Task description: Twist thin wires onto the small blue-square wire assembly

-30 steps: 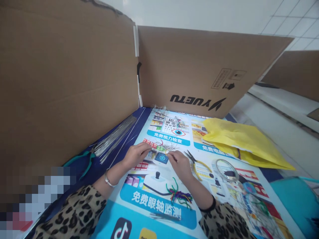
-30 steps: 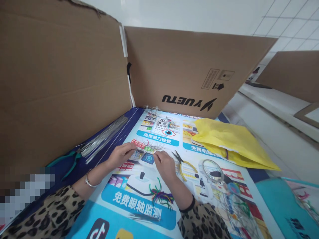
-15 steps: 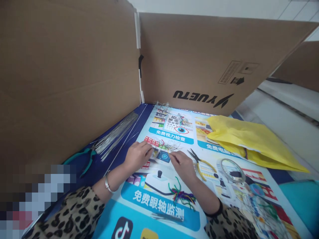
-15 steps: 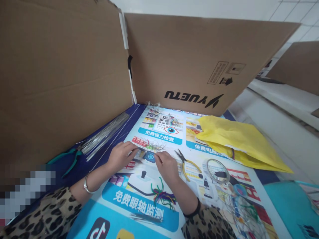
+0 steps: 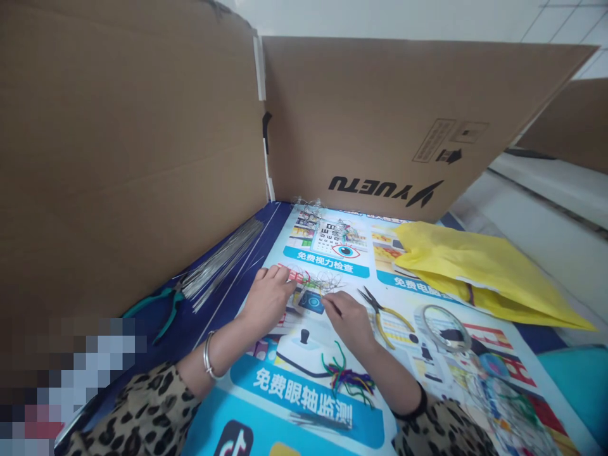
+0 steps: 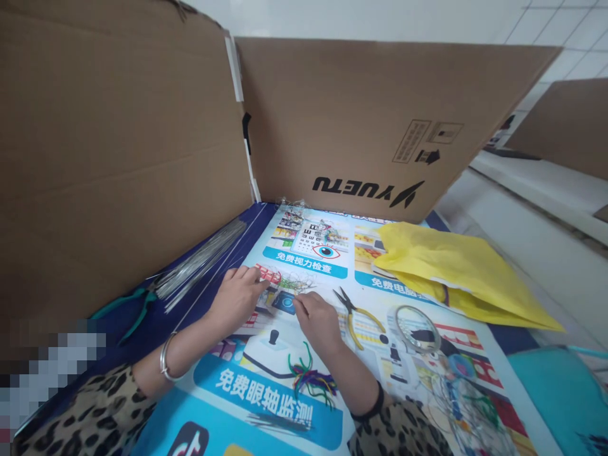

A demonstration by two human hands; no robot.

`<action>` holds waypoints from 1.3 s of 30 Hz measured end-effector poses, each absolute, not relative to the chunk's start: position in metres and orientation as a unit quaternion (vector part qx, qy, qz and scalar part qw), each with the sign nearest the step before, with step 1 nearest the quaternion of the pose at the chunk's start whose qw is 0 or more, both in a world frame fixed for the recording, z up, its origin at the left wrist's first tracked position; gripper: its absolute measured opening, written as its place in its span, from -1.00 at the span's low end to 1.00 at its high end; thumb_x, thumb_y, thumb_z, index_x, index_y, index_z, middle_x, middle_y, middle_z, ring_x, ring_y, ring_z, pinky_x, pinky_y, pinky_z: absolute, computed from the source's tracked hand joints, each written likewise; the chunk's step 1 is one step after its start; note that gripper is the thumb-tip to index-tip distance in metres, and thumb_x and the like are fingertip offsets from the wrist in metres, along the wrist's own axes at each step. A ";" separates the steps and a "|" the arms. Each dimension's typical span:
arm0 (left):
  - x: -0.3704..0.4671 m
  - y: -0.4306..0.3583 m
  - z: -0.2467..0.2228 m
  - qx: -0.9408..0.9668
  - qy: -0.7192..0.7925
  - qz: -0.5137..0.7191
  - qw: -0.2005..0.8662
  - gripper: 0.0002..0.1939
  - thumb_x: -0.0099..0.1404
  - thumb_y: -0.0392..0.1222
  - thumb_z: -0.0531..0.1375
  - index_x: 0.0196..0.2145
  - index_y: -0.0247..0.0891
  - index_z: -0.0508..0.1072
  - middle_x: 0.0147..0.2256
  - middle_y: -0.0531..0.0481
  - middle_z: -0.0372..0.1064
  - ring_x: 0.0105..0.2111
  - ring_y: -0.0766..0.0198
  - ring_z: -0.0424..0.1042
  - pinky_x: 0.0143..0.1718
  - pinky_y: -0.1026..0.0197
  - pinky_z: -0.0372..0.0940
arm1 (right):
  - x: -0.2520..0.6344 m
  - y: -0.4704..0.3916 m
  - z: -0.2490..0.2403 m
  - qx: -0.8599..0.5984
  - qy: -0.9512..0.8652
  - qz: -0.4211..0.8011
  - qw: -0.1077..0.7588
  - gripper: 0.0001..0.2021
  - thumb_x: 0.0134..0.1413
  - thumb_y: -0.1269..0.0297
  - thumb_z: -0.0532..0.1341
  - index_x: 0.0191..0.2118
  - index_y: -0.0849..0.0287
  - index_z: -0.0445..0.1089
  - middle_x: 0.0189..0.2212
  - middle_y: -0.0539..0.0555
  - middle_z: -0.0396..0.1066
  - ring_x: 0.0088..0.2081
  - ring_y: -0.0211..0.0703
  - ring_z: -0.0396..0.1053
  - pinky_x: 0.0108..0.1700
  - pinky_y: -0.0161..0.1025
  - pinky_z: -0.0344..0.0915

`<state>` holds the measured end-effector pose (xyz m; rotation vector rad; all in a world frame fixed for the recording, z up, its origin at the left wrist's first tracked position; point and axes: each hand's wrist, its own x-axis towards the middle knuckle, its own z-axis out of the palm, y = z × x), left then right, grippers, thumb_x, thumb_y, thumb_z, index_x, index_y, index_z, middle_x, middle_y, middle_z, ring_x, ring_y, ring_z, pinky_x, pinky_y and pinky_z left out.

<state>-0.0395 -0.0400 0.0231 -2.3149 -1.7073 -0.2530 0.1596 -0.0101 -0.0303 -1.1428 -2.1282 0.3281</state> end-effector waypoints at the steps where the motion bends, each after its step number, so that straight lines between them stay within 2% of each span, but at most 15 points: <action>1: -0.039 -0.039 0.023 -0.796 -0.586 -0.085 0.124 -0.86 0.23 -0.32 0.10 -0.30 -0.21 0.45 -0.28 -0.12 0.27 -0.23 0.08 0.20 -0.29 0.06 0.06 | 0.160 -0.010 -0.031 -0.439 -0.820 0.126 0.345 -0.81 0.17 0.28 0.07 -0.33 0.11 0.43 -0.41 0.04 0.47 -0.32 -0.19 0.42 -0.20 -0.27 0.30; 11: -0.040 -0.037 0.023 -0.810 -0.571 -0.075 0.109 -0.90 0.21 -0.30 0.14 -0.44 -0.24 0.42 -0.29 -0.12 0.26 -0.22 0.06 0.17 -0.29 0.06 0.06 | 0.159 -0.011 -0.027 -0.441 -0.823 0.129 0.335 -0.81 0.17 0.28 0.07 -0.33 0.12 0.42 -0.40 0.05 0.46 -0.31 -0.16 0.41 -0.23 -0.26 0.30; 18: -0.043 -0.036 0.020 -0.821 -0.554 -0.081 0.111 -0.90 0.25 -0.25 0.12 -0.42 -0.24 0.40 -0.29 -0.11 0.28 -0.21 0.07 0.18 -0.29 0.07 0.07 | 0.159 -0.011 -0.026 -0.439 -0.824 0.126 0.335 -0.80 0.17 0.27 0.07 -0.33 0.13 0.43 -0.40 0.05 0.47 -0.30 -0.17 0.42 -0.22 -0.27 0.30; 22: -0.045 -0.035 0.019 -0.824 -0.546 -0.099 0.112 -0.92 0.26 -0.29 0.11 -0.39 -0.24 0.38 -0.29 -0.08 0.29 -0.22 0.10 0.20 -0.28 0.08 0.07 | 0.159 -0.011 -0.027 -0.447 -0.821 0.126 0.331 -0.81 0.17 0.28 0.08 -0.34 0.13 0.44 -0.40 0.04 0.47 -0.31 -0.17 0.41 -0.22 -0.27 0.29; 39: -0.050 -0.037 0.012 -0.825 -0.526 -0.181 0.096 -0.80 0.32 -0.25 0.01 -0.42 -0.27 0.36 -0.39 -0.04 0.33 -0.31 0.17 0.24 -0.30 0.12 0.09 | 0.160 -0.010 -0.030 -0.440 -0.821 0.128 0.340 -0.84 0.15 0.31 0.10 -0.34 0.14 0.43 -0.41 0.03 0.46 -0.32 -0.18 0.41 -0.23 -0.28 0.29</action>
